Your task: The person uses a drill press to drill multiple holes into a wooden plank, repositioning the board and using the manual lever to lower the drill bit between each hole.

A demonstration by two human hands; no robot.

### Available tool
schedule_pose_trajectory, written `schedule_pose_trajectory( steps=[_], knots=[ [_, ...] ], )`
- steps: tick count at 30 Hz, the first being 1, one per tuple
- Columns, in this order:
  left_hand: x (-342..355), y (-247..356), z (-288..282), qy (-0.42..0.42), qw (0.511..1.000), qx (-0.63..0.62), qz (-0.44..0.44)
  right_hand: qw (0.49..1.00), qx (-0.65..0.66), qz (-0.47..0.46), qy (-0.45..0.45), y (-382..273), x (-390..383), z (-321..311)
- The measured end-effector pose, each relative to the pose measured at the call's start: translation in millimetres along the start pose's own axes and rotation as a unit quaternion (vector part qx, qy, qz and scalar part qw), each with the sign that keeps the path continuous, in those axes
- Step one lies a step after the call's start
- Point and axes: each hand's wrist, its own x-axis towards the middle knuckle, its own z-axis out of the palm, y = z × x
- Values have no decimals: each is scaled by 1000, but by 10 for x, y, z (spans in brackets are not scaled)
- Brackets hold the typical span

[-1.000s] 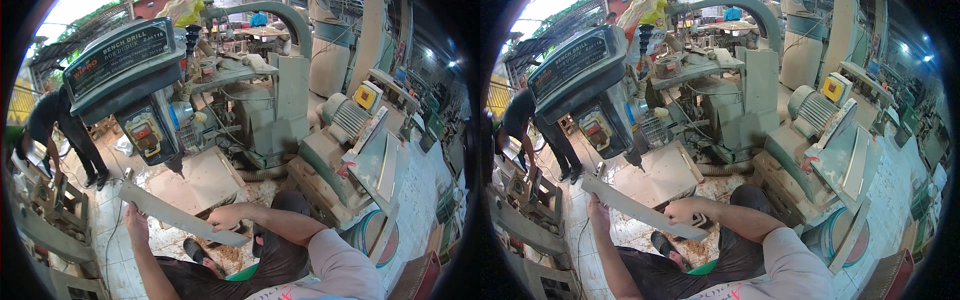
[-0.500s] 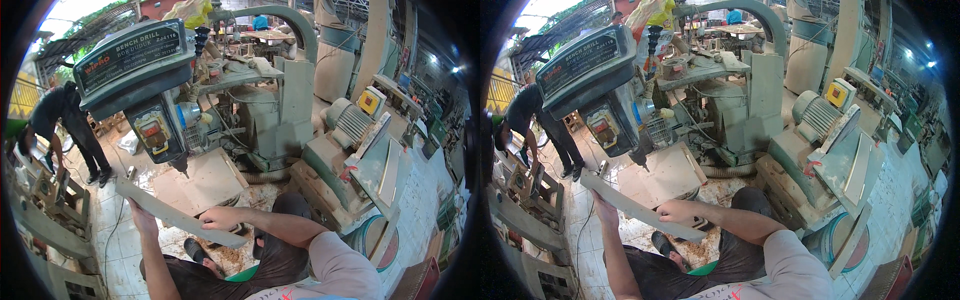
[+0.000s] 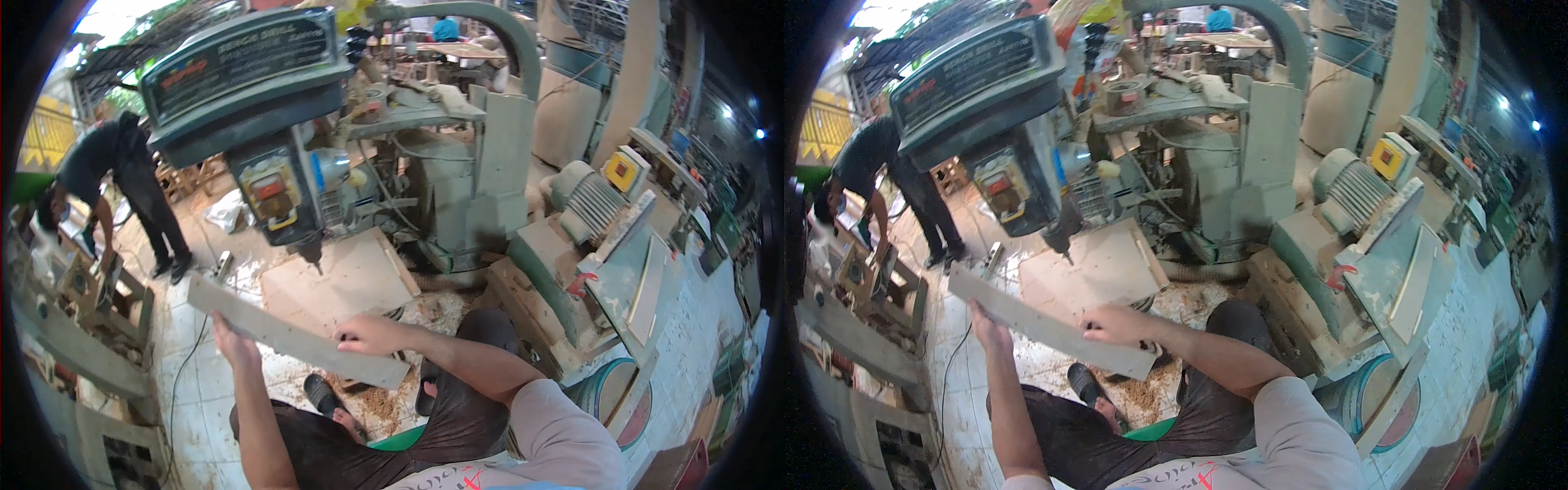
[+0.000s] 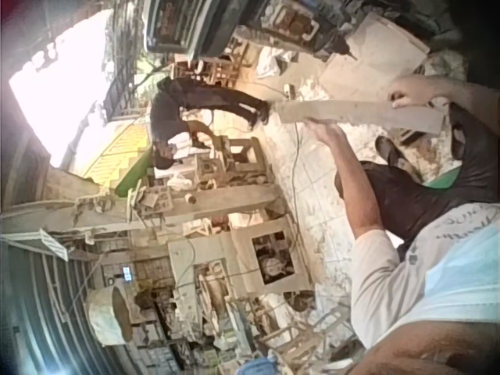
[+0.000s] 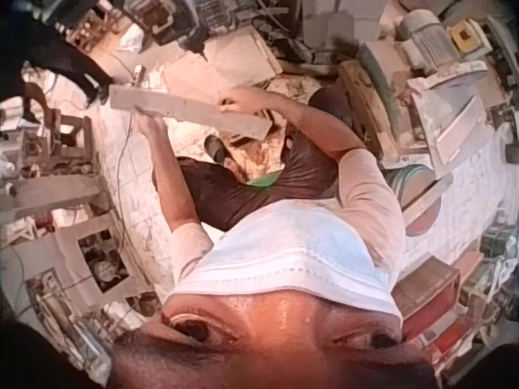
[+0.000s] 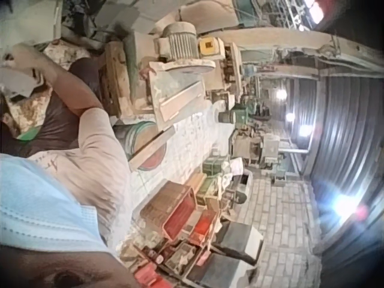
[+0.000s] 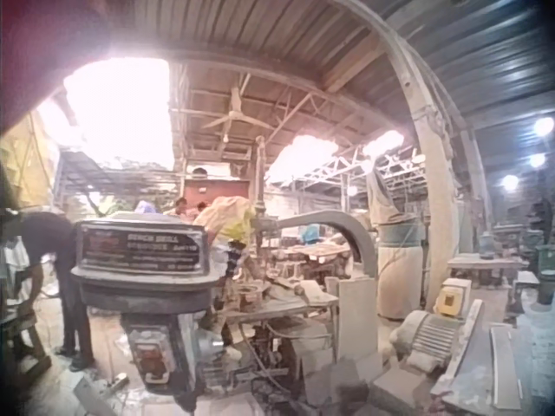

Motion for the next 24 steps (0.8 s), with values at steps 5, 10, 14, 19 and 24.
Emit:
schedule_pose_trajectory(
  steps=[5,10,14,19,24],
  knots=[
    [42,-90,-161,-23,995,95,2,994,59,58,77,-105,7,-140],
    [-237,142,274,-54,997,38,-40,978,65,144,139,-153,-66,-247],
    [-247,245,229,-87,995,34,-17,974,137,116,142,-156,-37,-230],
    [-189,324,214,-32,998,43,-30,972,150,121,135,-54,-63,-284],
    [-75,371,26,12,999,-13,-28,981,101,131,99,-30,-28,-252]
  ],
)
